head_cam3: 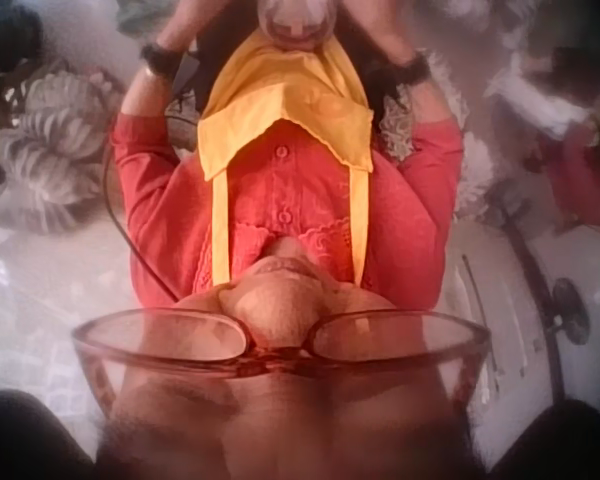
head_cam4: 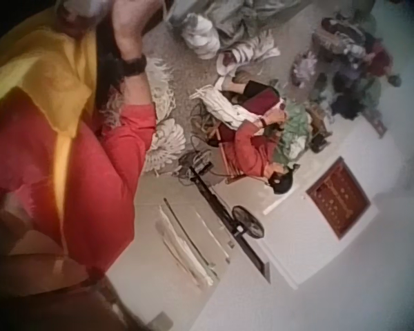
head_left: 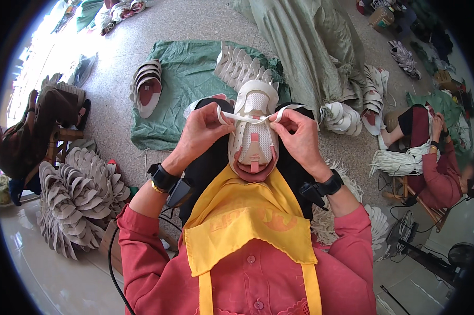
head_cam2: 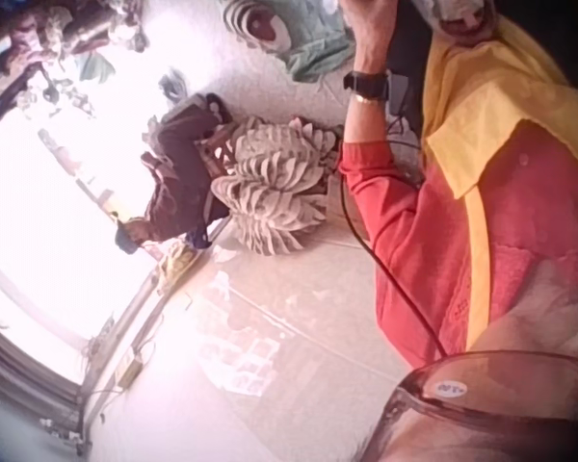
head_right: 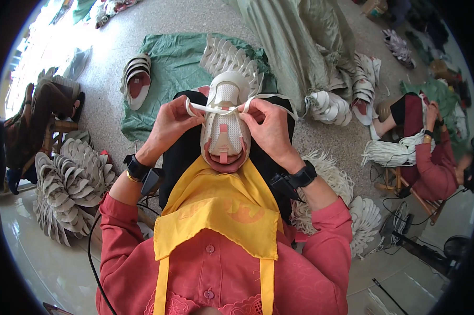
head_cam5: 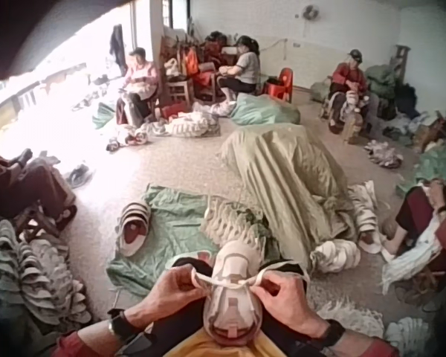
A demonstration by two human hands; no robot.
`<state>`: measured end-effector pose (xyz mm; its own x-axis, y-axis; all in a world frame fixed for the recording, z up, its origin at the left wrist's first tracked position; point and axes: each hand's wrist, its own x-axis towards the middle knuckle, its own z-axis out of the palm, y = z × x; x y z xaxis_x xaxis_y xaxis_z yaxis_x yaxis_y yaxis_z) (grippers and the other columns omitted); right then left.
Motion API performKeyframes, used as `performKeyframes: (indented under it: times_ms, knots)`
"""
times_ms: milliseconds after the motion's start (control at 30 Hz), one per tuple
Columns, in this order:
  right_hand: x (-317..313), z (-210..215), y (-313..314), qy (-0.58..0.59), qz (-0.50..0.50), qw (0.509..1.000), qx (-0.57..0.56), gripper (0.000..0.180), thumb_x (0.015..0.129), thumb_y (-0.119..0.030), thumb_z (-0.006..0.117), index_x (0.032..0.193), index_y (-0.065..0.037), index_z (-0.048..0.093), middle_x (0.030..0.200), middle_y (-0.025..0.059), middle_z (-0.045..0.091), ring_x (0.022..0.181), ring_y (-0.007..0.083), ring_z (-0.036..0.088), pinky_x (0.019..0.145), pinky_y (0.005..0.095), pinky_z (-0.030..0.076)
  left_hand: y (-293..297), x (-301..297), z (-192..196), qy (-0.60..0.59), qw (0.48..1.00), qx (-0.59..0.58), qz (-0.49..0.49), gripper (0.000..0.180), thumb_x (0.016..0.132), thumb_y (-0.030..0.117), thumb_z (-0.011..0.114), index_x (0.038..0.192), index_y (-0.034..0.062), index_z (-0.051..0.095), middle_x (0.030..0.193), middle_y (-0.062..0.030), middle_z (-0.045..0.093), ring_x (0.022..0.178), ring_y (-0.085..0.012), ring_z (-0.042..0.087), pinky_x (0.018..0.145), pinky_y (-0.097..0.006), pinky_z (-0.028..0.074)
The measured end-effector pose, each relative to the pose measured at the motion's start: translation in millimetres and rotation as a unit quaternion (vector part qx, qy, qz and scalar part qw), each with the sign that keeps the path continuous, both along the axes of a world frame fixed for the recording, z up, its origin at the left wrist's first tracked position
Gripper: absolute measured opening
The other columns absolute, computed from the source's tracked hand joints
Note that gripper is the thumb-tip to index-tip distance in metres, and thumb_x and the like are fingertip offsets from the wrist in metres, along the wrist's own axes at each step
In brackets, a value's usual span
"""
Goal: The recorder is lacing a shoe by threading laces through the eyelets.
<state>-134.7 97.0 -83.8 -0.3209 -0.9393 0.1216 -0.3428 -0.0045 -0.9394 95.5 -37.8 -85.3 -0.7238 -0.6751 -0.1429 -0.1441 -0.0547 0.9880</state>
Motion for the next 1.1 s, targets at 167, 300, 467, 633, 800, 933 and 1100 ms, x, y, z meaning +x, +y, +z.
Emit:
performKeyframes:
  times_ms: [167,300,467,633,800,933,1100]
  knots:
    - [5.1,5.2,0.3,0.028,-0.007,1.000,-0.007,0.009,0.089,0.004,0.071,0.097,0.002,0.071,0.088,0.0071,0.075,0.075,0.0125,0.072,0.070,0.0264,0.056,0.3,-8.0,-0.6,0.045,0.997,0.031,0.049,0.031,0.089,-0.001,0.076,0.116,-0.0024,0.061,0.101,-0.0028,0.073,0.095,-0.0067,0.067,0.087,-0.024,0.056]
    - [4.1,3.4,0.3,0.030,-0.008,1.000,-0.004,0.008,0.089,0.003,0.071,0.097,0.002,0.071,0.088,0.0076,0.075,0.073,0.0123,0.071,0.069,0.0266,0.055,0.8,-13.6,-10.8,0.040,0.997,-0.010,0.063,0.049,0.087,-0.001,0.078,0.129,-0.0052,0.054,0.098,-0.0033,0.073,0.092,-0.0066,0.068,0.083,-0.023,0.057]
    - [4.5,3.2,0.6,0.027,-0.011,1.000,-0.005,0.007,0.089,0.003,0.071,0.096,0.002,0.071,0.088,0.0076,0.074,0.073,0.0123,0.071,0.068,0.0264,0.054,6.1,-18.7,-7.1,0.039,0.996,-0.026,0.082,0.019,0.089,-0.003,0.076,0.103,-0.0004,0.063,0.098,-0.0042,0.073,0.093,-0.0081,0.068,0.086,-0.025,0.057]
    - [4.1,-1.1,1.7,0.022,-0.018,1.000,-0.014,0.007,0.088,0.003,0.071,0.095,0.001,0.070,0.087,0.0074,0.074,0.073,0.0127,0.071,0.068,0.0265,0.054,12.9,-18.3,0.7,-0.043,0.985,-0.146,0.082,0.016,0.088,-0.006,0.074,0.092,-0.0013,0.060,0.096,-0.0057,0.073,0.095,-0.0097,0.069,0.083,-0.025,0.059]
    - [6.4,-0.7,1.3,0.014,-0.018,1.000,-0.020,0.007,0.088,0.003,0.072,0.095,0.001,0.070,0.088,0.0074,0.074,0.074,0.0128,0.071,0.068,0.0266,0.054,18.0,-18.7,2.4,-0.006,0.970,-0.228,0.082,0.014,0.087,-0.007,0.073,0.089,-0.0023,0.060,0.095,-0.0067,0.073,0.091,-0.0104,0.071,0.078,-0.026,0.060]
    - [4.6,0.2,2.5,0.018,-0.022,0.999,-0.023,0.007,0.088,0.003,0.072,0.095,0.001,0.070,0.089,0.0073,0.074,0.075,0.0128,0.071,0.068,0.0267,0.055,20.1,-20.2,9.2,-0.022,0.957,-0.286,0.054,0.015,0.086,-0.008,0.073,0.090,-0.0025,0.059,0.096,-0.0092,0.073,0.088,-0.0107,0.071,0.079,-0.027,0.060]
    - [7.8,2.7,2.4,0.015,-0.022,0.999,-0.024,0.008,0.088,0.004,0.072,0.096,0.001,0.071,0.090,0.0074,0.074,0.075,0.0130,0.071,0.069,0.0269,0.055,24.2,-17.6,3.4,-0.034,0.947,-0.310,0.081,0.017,0.086,-0.008,0.073,0.086,-0.0027,0.057,0.095,-0.0088,0.073,0.086,-0.0112,0.071,0.078,-0.027,0.060]
